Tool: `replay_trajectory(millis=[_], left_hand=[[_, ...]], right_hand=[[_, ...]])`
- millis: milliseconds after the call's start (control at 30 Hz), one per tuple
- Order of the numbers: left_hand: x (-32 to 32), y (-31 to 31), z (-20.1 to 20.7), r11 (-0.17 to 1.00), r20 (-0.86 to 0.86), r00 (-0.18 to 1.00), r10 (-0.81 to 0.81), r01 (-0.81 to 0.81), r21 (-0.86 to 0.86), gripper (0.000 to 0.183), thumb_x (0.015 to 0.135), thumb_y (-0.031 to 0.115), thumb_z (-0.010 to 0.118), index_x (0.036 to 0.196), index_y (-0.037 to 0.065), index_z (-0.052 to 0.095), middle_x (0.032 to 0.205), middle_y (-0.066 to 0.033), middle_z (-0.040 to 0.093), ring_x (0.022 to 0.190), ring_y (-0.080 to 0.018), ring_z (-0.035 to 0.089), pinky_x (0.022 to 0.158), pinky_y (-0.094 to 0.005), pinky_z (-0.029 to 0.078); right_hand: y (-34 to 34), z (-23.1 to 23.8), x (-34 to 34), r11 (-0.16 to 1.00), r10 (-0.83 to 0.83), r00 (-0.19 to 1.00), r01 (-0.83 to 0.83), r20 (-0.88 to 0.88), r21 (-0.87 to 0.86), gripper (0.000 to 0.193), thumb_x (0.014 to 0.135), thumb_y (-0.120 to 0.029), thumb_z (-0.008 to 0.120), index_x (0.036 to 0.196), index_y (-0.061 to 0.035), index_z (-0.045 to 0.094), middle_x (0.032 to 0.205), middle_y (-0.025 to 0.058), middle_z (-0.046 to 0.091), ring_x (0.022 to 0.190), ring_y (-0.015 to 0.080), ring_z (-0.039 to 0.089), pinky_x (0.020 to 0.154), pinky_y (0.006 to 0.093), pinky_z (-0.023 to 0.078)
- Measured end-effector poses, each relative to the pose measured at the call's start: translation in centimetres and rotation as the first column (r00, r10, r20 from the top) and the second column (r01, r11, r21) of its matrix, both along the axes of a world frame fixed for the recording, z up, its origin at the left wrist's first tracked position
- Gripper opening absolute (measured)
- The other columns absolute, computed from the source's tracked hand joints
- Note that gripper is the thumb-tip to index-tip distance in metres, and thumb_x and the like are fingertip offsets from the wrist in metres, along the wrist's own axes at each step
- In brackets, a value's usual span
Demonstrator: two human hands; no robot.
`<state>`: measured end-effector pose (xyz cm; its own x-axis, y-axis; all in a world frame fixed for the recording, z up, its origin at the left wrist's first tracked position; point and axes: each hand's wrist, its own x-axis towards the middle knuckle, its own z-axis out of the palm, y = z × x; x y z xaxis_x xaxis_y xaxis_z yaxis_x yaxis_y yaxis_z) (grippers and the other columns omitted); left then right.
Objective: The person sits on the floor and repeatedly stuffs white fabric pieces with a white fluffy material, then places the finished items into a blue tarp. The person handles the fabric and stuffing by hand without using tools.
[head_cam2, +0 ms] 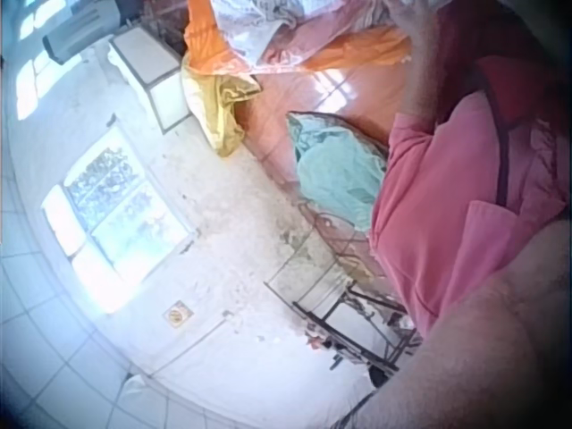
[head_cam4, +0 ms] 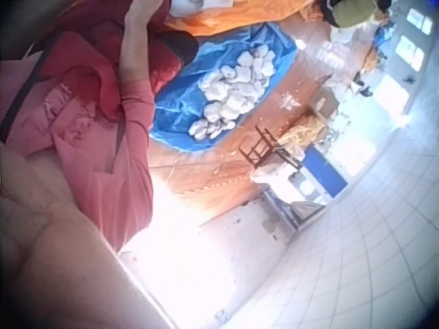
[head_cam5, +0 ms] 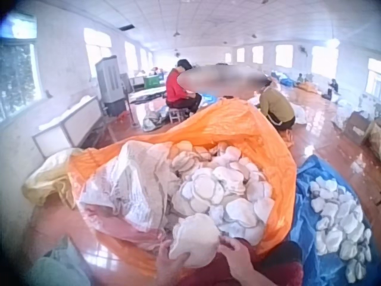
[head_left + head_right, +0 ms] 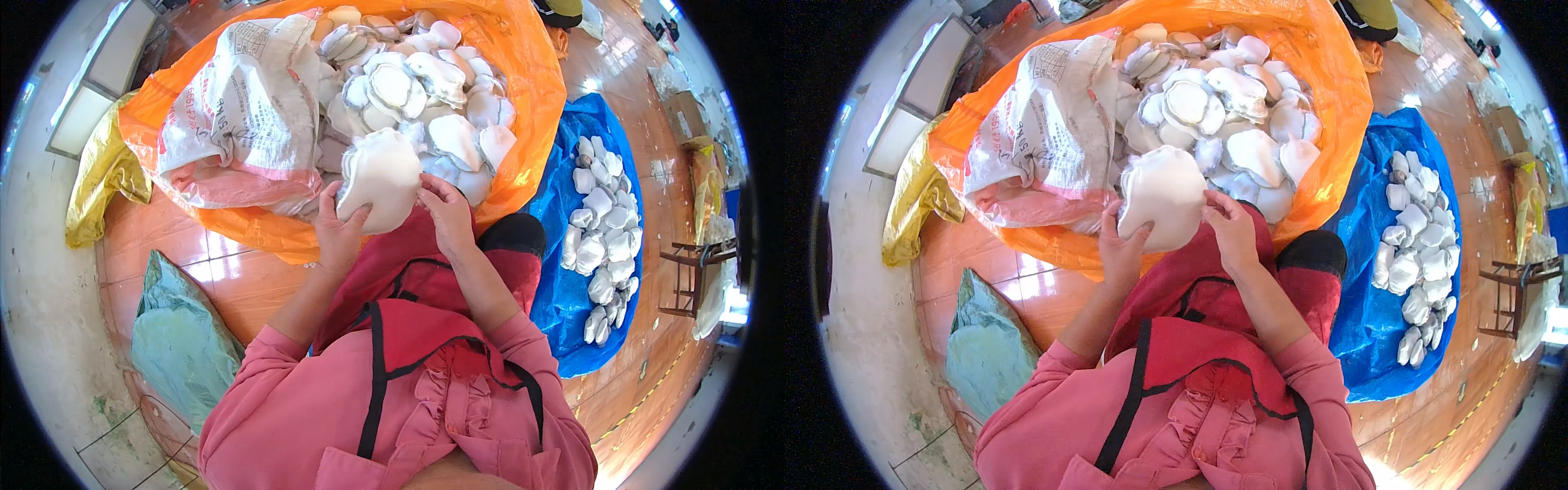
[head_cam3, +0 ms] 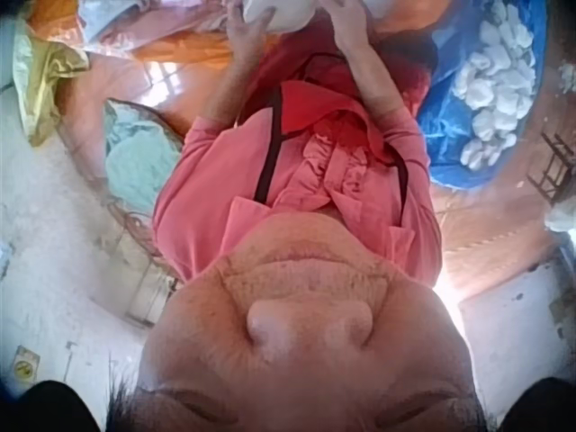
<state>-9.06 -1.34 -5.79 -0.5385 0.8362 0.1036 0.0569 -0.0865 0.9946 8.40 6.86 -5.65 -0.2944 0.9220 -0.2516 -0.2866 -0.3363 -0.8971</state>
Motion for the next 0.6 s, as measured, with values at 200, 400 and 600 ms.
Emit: replay_trajectory(millis=[200,400,600], left_hand=[[0.7,-0.6,1.7,0.999,-0.466,0.884,0.033,-0.048,-0.021,0.047,0.080,0.007,0.071,0.121,0.001,0.050,0.107,-0.0162,0.060,0.098,-0.0281,0.060,0.085,-0.0354,0.048],[0.7,-1.0,0.7,0.996,-0.635,0.771,0.057,0.002,0.093,0.045,0.078,0.006,0.070,0.119,0.002,0.051,0.101,-0.0181,0.059,0.090,-0.0367,0.059,0.077,-0.0411,0.048],[1.1,-1.4,0.8,0.988,-0.634,0.770,0.065,0.037,0.147,0.046,0.078,0.007,0.073,0.118,0.002,0.051,0.098,-0.0177,0.059,0.087,-0.0358,0.059,0.075,-0.0416,0.048]], right_hand=[[-0.3,-0.4,-0.7,0.985,-0.077,0.996,0.067,-0.054,-0.159,0.031,0.091,-0.008,0.063,0.120,0.0018,0.055,0.108,0.0083,0.062,0.095,0.0164,0.062,0.086,0.0281,0.051],[-0.1,-0.6,-0.4,0.959,-0.131,0.975,0.080,-0.177,-0.271,0.026,0.088,-0.009,0.068,0.110,0.0002,0.059,0.100,0.0062,0.065,0.089,0.0147,0.064,0.079,0.0243,0.052],[0.0,-0.7,0.3,0.956,-0.086,0.962,0.007,-0.258,-0.293,0.017,0.088,-0.010,0.068,0.103,-0.0036,0.062,0.094,0.0029,0.065,0.087,0.0124,0.064,0.077,0.0238,0.053]])
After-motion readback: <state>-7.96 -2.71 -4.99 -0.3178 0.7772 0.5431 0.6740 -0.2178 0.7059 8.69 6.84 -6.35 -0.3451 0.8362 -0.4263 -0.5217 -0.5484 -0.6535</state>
